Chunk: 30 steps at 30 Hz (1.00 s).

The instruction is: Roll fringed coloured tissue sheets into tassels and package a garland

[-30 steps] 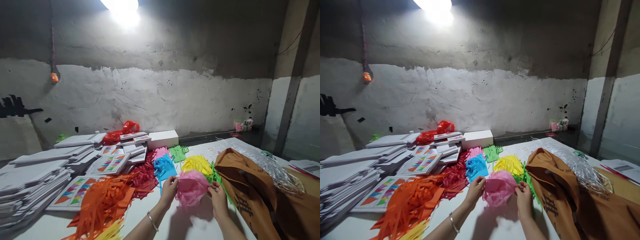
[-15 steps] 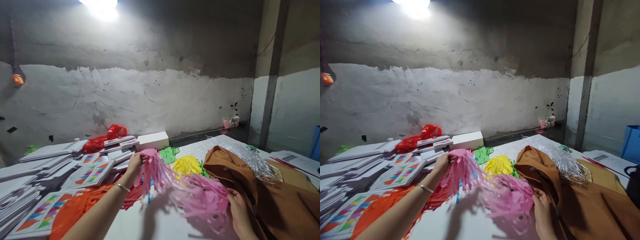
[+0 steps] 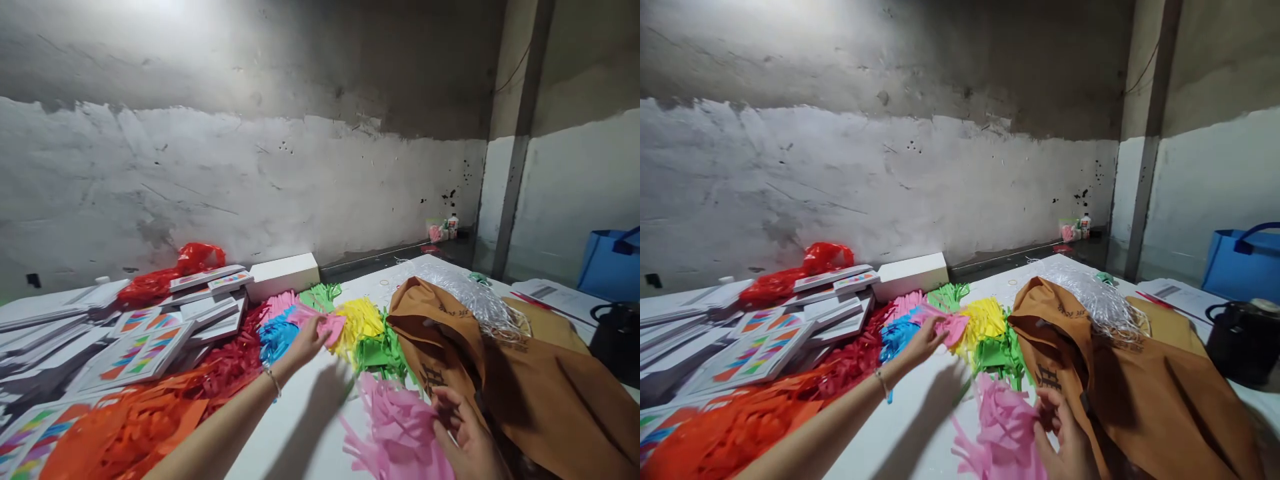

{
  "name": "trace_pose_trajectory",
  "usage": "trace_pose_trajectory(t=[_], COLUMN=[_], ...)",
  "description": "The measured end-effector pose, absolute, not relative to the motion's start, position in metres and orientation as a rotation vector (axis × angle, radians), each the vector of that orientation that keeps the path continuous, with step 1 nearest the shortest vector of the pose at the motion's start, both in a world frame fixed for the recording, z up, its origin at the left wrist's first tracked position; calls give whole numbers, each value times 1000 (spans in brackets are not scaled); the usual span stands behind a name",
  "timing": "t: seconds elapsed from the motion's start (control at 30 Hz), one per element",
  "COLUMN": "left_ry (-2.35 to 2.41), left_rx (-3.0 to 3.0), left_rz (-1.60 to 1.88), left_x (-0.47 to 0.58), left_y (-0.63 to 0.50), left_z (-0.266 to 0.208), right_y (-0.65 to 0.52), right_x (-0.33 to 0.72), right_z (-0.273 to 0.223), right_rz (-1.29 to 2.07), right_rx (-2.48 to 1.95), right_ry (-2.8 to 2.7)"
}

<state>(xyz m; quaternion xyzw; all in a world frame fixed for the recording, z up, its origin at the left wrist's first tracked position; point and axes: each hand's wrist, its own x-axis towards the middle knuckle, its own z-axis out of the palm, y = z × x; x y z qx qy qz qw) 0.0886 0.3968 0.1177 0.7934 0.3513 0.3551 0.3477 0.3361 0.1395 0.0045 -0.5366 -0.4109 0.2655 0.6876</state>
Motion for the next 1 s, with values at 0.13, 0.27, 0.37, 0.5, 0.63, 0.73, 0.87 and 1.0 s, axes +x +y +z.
trace_pose_trajectory(t=[0.13,0.27,0.37,0.5,0.63,0.73,0.87,1.0], left_ry=[618,411,547,656,818,922,997,950], left_rx=[2263,2593,2579,2506,2434,2393,2297,2104], left_rz=[722,605,685,747,583,445,428,357], left_x=[97,110,106,81,58,46,31,15], left_y=[298,227,208,193,169,153,137,126], left_z=[114,130,140,145,146,149,153,152], right_y=[131,119,110,98,85,75,63,54], right_x=[314,286,280,283,276,267,254,246], right_z=[27,56,77,92,99,108,122,134], right_rz=[442,334,454,575,567,592,690,948], right_rx=[-1326,-1321,-1367,-1447,-1493,-1510,-1518,-1451], right_ry=[-1228,-1288,-1434,-1660,-1609,-1591,-1558,-1548])
